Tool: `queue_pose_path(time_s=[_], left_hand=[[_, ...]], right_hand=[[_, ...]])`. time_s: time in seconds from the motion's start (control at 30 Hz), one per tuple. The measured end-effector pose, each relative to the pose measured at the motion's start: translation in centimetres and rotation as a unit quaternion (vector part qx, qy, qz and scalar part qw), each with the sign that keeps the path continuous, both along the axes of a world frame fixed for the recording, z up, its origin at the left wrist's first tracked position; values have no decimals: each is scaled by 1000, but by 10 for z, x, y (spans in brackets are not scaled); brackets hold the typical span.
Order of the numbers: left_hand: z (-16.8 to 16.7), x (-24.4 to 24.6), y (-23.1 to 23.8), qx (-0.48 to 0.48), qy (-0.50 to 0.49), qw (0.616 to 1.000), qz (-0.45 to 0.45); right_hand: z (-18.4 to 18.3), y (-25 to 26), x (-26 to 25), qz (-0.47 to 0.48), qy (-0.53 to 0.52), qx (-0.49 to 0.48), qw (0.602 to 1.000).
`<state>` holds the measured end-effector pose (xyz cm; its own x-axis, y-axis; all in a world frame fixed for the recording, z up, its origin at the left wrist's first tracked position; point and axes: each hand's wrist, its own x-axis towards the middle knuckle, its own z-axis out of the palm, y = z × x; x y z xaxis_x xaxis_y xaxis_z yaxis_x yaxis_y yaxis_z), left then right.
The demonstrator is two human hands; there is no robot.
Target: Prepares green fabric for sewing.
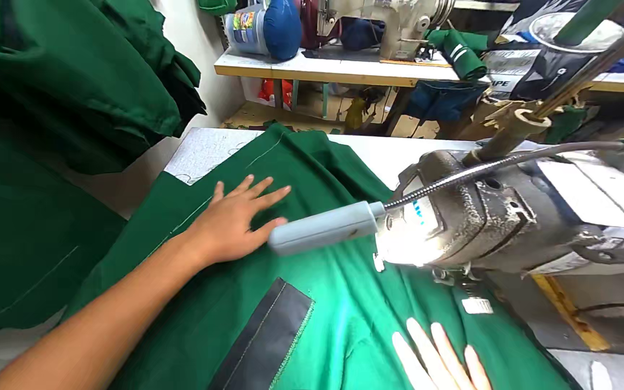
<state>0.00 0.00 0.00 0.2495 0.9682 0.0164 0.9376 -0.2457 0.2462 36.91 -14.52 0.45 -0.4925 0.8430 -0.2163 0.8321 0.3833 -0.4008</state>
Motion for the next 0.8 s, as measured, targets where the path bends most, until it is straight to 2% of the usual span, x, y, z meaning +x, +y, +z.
queue_pose_path(time_s=[0.07, 0.13, 0.2, 0.27, 0.33, 0.4, 0.5, 0.57, 0.6, 0.63, 0.7, 0.77, 0.8], left_hand=[[-11, -21, -31, -16, 27, 998, 58], [-18, -26, -57, -57, 65, 988, 131], [-18, -14, -82, -94, 94, 973, 190], [-12, 9, -103, -132, 104, 959, 230], [-12, 26, -115, -137, 103, 956, 236], [-17, 30, -115, -120, 101, 960, 232], [-19, 26, -112, -53, 76, 974, 207], [-15, 34, -122, 47, 36, 984, 166], [-9, 44, -130, 58, 12, 988, 141], [0, 56, -138, 31, -10, 993, 117], [16, 79, -147, -88, -15, 992, 93], [35, 96, -139, -246, 16, 964, 101], [41, 100, -132, -294, 25, 949, 108]], right_hand=[[-16, 2, 10, 37, -44, 39, 998], [-16, 19, 27, 93, -68, 54, 992], [-13, 42, 48, 147, -88, 69, 983], [-17, 65, 74, 194, -96, 132, 967], [-27, 84, 100, 212, -95, 229, 945], [-23, 89, 110, 191, -119, 273, 935], [6, 68, 89, 157, -150, 256, 942], [25, 46, 65, 155, -119, 208, 958], [28, 36, 54, 158, -92, 178, 967], [26, 28, 46, 163, -68, 151, 973], [11, 19, 35, 168, -32, 123, 978], [-4, 16, 27, 158, -6, 103, 982], [-10, 16, 24, 151, 0, 96, 984]])
